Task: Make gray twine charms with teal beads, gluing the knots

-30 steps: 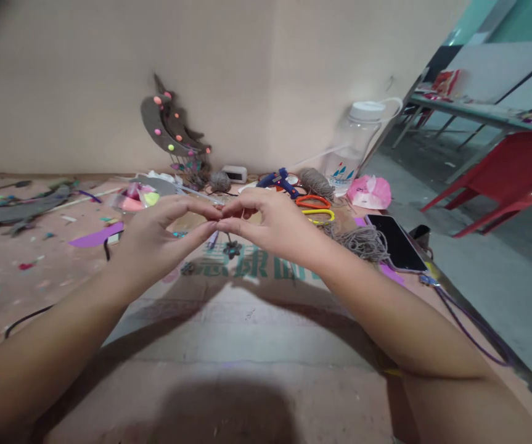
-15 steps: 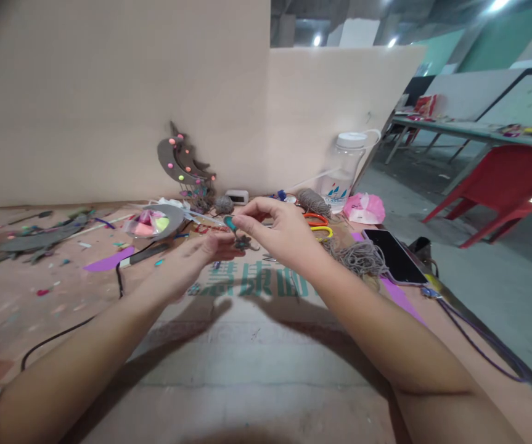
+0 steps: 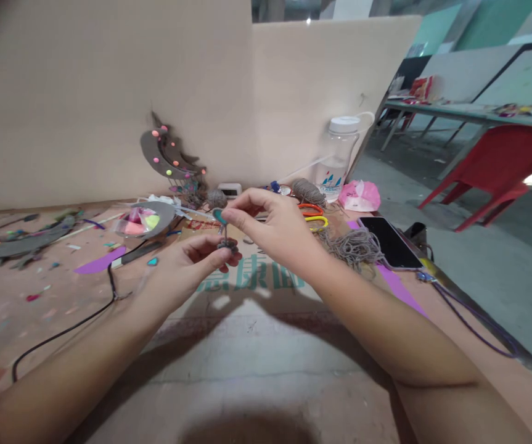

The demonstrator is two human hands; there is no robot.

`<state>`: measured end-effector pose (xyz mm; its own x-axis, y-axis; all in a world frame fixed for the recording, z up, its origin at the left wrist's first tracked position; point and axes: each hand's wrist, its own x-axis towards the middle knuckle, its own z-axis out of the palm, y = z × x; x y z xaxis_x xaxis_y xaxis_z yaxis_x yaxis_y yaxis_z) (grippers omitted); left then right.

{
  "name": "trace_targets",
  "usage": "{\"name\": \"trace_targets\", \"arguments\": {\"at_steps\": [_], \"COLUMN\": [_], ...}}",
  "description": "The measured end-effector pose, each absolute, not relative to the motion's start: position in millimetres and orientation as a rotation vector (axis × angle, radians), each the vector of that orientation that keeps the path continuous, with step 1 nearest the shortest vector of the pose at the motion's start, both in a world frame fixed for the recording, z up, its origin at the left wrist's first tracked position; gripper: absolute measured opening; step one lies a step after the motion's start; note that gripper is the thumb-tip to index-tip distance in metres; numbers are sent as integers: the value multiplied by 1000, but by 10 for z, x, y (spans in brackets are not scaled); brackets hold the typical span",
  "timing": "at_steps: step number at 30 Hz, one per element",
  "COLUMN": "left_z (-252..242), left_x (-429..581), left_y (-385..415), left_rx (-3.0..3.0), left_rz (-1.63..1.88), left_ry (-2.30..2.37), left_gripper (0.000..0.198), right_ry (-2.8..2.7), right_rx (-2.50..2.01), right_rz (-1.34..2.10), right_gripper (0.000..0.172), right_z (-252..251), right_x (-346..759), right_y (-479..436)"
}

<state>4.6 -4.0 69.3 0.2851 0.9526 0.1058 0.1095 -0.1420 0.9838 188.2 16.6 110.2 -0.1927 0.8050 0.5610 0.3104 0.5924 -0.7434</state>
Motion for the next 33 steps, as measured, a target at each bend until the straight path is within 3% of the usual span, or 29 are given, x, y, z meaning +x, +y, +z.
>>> {"name": "trace_targets", "arguments": {"at_steps": [23,33], "left_z": [688,660], "left_x": [-5,-29], "left_y": [-74,-114], "left_rx": [1698,1758], "left_rz": [1072,1198], "left_ry": [1025,1124], "left_gripper": [28,27], "right_ry": [-1761,-1726], "right_rx": [-914,-891], "right_rz": [644,720], "right_gripper": [20,47], "right_z": [1123,1103], "right_x": [1883,1883], "right_y": [140,169]}}
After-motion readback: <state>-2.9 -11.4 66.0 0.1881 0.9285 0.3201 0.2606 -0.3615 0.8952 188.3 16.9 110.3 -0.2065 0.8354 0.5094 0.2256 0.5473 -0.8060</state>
